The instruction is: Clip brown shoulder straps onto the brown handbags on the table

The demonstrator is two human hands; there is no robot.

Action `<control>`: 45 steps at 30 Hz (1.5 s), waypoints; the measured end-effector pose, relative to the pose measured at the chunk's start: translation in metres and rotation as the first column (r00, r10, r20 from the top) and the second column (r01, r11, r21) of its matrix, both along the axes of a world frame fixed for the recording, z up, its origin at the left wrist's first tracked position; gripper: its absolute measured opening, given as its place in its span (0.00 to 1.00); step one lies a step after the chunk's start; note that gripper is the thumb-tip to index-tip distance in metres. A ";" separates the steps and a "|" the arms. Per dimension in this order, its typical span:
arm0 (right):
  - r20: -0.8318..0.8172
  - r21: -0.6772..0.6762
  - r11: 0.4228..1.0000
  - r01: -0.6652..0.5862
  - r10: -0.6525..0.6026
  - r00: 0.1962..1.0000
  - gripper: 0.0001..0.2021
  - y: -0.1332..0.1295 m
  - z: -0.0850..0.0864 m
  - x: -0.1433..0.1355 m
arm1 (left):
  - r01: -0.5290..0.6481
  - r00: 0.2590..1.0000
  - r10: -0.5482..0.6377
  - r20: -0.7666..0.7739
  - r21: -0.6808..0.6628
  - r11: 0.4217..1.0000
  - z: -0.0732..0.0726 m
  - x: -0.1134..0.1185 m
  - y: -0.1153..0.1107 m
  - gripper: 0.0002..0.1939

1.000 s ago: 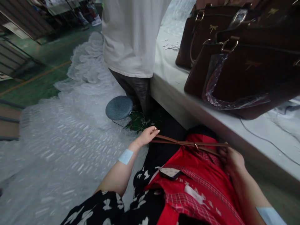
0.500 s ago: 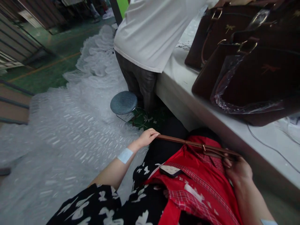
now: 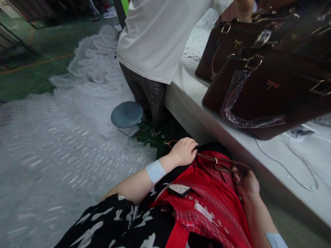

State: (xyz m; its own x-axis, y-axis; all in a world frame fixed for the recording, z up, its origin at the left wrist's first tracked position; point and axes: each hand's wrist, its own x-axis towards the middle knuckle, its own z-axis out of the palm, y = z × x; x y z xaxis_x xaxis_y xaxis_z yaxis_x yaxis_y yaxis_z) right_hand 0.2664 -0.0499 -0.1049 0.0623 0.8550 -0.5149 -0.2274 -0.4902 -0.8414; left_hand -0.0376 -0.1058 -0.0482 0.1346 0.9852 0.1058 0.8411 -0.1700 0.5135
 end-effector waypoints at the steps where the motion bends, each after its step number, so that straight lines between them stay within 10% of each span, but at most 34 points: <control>1: 0.009 0.014 1.000 -0.007 0.006 1.000 0.10 -0.001 0.001 -0.001 | 0.103 0.994 -0.104 -0.018 -0.055 0.993 -0.004 0.015 0.009 0.16; 6: 0.074 0.052 0.997 -0.054 0.050 0.996 0.14 -0.007 0.006 0.001 | 0.243 0.946 -0.293 -0.136 -0.300 0.923 -0.035 0.052 0.029 0.14; 10: 0.490 0.117 0.965 -0.234 0.149 0.859 0.26 -0.010 0.008 0.006 | 0.212 0.948 -0.261 -0.184 -0.250 0.945 -0.044 0.045 0.017 0.14; 12: 0.705 0.210 0.842 -0.497 0.222 0.674 0.29 -0.007 0.010 0.001 | 0.176 0.953 -0.221 -0.208 -0.216 0.960 -0.042 0.039 0.009 0.13; 16: 0.920 0.209 0.378 -0.902 0.236 0.312 0.21 -0.002 0.014 -0.024 | 0.063 0.974 -0.095 -0.204 -0.160 0.985 -0.031 0.034 0.000 0.13; 18: 0.967 0.118 0.303 -0.946 0.181 0.179 0.11 -0.002 0.014 -0.029 | 0.015 0.978 -0.043 -0.203 -0.140 0.990 -0.025 0.031 -0.002 0.11; 24: 0.976 -0.218 0.604 -0.766 0.133 -0.172 0.12 -0.019 -0.014 0.071 | -0.046 0.960 0.016 -0.279 -0.099 0.994 -0.024 0.001 -0.013 0.11; 28: 0.961 -0.178 0.641 -0.746 0.277 0.008 0.11 -0.040 -0.044 0.163 | -0.055 0.953 0.013 -0.303 -0.131 0.990 -0.036 -0.011 -0.027 0.11; 31: 0.945 -0.217 0.640 -0.737 0.328 0.007 0.11 -0.047 -0.045 0.174 | -0.053 0.953 0.017 -0.303 -0.111 0.992 -0.039 -0.008 -0.032 0.11; 34: 0.969 -0.166 0.635 -0.754 0.247 -0.006 0.19 -0.041 -0.017 0.129 | -0.083 0.945 0.046 -0.324 -0.101 0.991 -0.034 -0.004 -0.031 0.11; 39: 0.955 0.157 0.422 -0.893 0.164 0.245 0.21 -0.023 0.046 0.000 | -0.010 0.942 -0.017 -0.336 -0.080 0.997 -0.024 0.008 -0.039 0.10; 45: 0.849 0.058 0.114 -0.992 0.517 0.109 0.18 -0.039 0.043 -0.088 | 0.097 0.936 -0.103 -0.337 -0.035 0.995 -0.031 0.026 -0.063 0.10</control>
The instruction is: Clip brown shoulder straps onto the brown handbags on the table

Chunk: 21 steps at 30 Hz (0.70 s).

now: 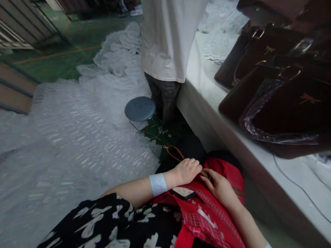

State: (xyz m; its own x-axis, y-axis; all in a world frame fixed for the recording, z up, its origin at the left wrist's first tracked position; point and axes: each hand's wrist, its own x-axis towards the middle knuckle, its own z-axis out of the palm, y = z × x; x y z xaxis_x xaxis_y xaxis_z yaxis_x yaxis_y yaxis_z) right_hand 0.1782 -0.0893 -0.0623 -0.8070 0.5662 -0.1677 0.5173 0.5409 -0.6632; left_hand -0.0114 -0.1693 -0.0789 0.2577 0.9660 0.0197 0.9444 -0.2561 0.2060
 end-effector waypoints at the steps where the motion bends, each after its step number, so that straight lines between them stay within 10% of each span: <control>1: 0.015 -0.015 1.000 0.001 -0.001 1.000 0.17 -0.003 -0.004 -0.002 | -0.004 1.000 0.004 -0.006 0.006 1.000 -0.002 -0.001 -0.002 0.10; 14: 0.018 0.215 0.976 0.043 -0.048 0.999 0.16 -0.004 0.031 0.037 | 0.159 0.985 -0.136 -0.106 0.247 0.956 0.003 -0.055 0.006 0.11; 21: 0.019 0.192 0.977 0.095 -0.101 0.995 0.16 0.008 0.052 0.053 | 0.038 0.992 -0.041 0.117 0.026 0.999 0.032 -0.059 0.012 0.10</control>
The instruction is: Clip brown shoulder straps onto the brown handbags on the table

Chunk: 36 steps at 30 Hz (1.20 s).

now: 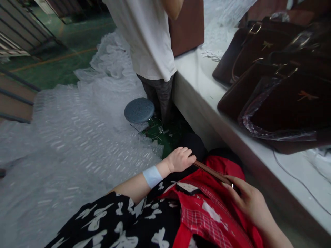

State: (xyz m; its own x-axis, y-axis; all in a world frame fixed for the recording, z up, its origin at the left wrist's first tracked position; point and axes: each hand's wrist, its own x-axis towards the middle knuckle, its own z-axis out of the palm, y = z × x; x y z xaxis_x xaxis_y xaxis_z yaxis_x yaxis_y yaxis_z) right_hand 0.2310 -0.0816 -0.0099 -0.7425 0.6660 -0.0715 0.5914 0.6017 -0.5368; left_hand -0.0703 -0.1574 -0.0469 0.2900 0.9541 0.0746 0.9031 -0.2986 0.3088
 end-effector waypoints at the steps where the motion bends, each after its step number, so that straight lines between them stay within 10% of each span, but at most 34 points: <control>1: -0.008 -0.006 1.000 0.014 -0.014 1.000 0.16 0.005 0.006 0.002 | -0.015 0.993 0.024 0.118 -0.074 0.997 0.011 0.003 0.004 0.09; 6: -0.068 -0.069 0.996 0.050 -0.055 0.996 0.15 0.029 0.051 0.009 | 0.254 0.760 0.018 0.650 -0.322 0.912 0.073 0.017 0.033 0.15; 14: -0.118 0.057 0.995 0.077 -0.070 0.991 0.13 0.050 0.136 0.031 | 0.404 0.753 -0.189 0.630 -0.217 0.888 0.137 0.015 0.085 0.16; 22: -0.082 0.291 0.956 0.041 -0.018 0.996 0.13 0.100 0.207 0.046 | 0.628 0.568 0.128 0.813 -0.529 0.571 0.183 -0.003 0.137 0.22; 29: -0.148 0.280 0.930 0.239 -0.204 0.968 0.20 0.141 0.226 0.051 | 0.563 0.549 0.148 0.823 -0.495 0.662 0.208 -0.017 0.171 0.22; 36: -0.220 0.313 0.892 0.328 -0.268 0.938 0.22 0.203 0.241 0.040 | 0.225 0.697 -0.046 0.716 -0.157 0.962 0.238 -0.023 0.250 0.17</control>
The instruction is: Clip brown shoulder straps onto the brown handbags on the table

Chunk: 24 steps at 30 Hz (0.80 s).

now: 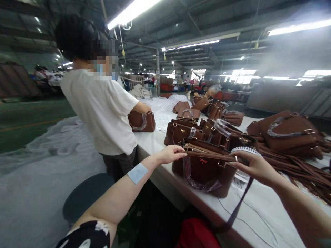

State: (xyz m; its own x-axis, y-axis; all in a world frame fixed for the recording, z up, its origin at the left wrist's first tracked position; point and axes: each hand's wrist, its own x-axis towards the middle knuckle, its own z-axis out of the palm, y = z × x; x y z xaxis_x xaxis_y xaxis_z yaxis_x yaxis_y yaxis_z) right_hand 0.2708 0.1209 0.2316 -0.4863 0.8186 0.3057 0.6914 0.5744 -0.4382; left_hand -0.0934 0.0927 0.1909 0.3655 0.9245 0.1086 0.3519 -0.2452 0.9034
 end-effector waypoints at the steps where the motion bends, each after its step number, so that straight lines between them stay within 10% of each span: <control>1: -0.009 0.018 0.999 0.033 -0.033 0.999 0.21 0.010 0.001 -0.003 | -0.046 0.999 0.046 0.005 0.055 0.997 0.004 0.000 0.016 0.16; 8: -0.045 -0.017 0.994 0.107 -0.107 0.993 0.19 0.049 -0.032 -0.006 | -0.271 0.962 0.271 0.033 0.008 0.962 -0.003 0.000 0.082 0.16; 14: -0.045 -0.077 0.994 0.079 -0.083 0.996 0.19 0.051 -0.049 0.016 | -0.346 0.938 0.346 0.018 -0.031 0.938 -0.028 0.013 0.055 0.19; 24: 0.115 -0.081 0.993 0.090 -0.080 0.990 0.18 0.070 -0.040 0.017 | -0.264 0.916 0.331 0.227 -0.280 0.923 -0.026 -0.011 0.012 0.14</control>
State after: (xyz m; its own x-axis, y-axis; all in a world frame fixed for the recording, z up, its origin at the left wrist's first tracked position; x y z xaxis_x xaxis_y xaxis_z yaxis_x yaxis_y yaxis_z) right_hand 0.2874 0.1907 0.1920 -0.4412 0.8792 0.1802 0.7833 0.4752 -0.4007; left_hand -0.1049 0.1047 0.1650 0.0576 0.9955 -0.0749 0.1136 0.0680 0.9912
